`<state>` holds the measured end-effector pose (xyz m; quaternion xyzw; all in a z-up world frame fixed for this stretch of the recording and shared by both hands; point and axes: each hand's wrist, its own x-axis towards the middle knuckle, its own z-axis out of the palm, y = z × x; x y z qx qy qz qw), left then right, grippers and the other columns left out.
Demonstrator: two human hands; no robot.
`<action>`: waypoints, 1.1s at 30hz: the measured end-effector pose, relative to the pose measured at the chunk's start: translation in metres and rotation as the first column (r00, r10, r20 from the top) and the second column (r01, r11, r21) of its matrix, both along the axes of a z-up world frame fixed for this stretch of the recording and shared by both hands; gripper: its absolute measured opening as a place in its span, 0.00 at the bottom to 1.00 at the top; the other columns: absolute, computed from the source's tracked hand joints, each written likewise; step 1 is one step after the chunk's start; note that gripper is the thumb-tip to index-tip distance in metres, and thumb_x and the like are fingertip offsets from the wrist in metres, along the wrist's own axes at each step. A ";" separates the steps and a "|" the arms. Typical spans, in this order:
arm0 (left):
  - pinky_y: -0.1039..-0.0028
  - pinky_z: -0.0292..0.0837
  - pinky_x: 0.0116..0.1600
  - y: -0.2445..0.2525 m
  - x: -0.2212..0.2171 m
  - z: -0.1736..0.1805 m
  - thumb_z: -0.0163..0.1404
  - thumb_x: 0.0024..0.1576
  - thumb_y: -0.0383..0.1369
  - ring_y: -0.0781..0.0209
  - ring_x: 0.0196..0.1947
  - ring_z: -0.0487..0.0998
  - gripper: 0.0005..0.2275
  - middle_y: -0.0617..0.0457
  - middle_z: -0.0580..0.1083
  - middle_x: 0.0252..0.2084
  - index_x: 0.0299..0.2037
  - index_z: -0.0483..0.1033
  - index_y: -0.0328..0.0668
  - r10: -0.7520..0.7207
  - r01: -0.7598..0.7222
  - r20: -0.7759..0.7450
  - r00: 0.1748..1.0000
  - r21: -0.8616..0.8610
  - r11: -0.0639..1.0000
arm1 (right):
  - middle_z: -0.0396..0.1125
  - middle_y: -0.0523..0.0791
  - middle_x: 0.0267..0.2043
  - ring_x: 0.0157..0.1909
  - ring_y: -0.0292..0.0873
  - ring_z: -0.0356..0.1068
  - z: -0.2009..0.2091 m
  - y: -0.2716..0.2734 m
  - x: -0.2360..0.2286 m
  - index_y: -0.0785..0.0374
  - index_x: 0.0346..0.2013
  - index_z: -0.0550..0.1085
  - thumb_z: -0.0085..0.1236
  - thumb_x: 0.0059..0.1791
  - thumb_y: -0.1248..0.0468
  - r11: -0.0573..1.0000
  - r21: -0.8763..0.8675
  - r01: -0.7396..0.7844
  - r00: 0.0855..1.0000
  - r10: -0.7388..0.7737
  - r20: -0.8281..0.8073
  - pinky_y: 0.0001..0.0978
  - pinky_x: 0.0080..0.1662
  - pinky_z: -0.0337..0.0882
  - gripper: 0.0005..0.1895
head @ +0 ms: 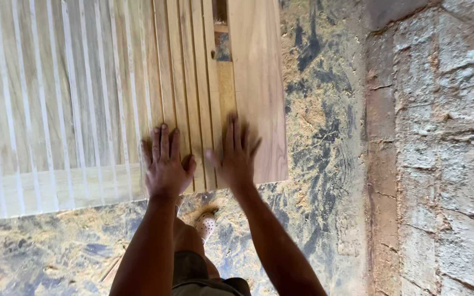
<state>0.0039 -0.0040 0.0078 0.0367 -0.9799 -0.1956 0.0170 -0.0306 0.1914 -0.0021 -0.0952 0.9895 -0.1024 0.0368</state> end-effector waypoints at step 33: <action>0.43 0.34 0.77 -0.001 0.003 0.006 0.40 0.61 0.47 0.42 0.78 0.48 0.31 0.40 0.50 0.79 0.74 0.57 0.43 -0.002 0.003 0.016 1.000 -0.046 0.999 | 0.32 0.51 0.84 0.82 0.66 0.34 0.017 0.001 0.049 0.62 0.79 0.37 0.21 0.55 0.30 0.998 0.067 0.012 0.999 -0.015 0.051 0.83 0.68 0.25 0.50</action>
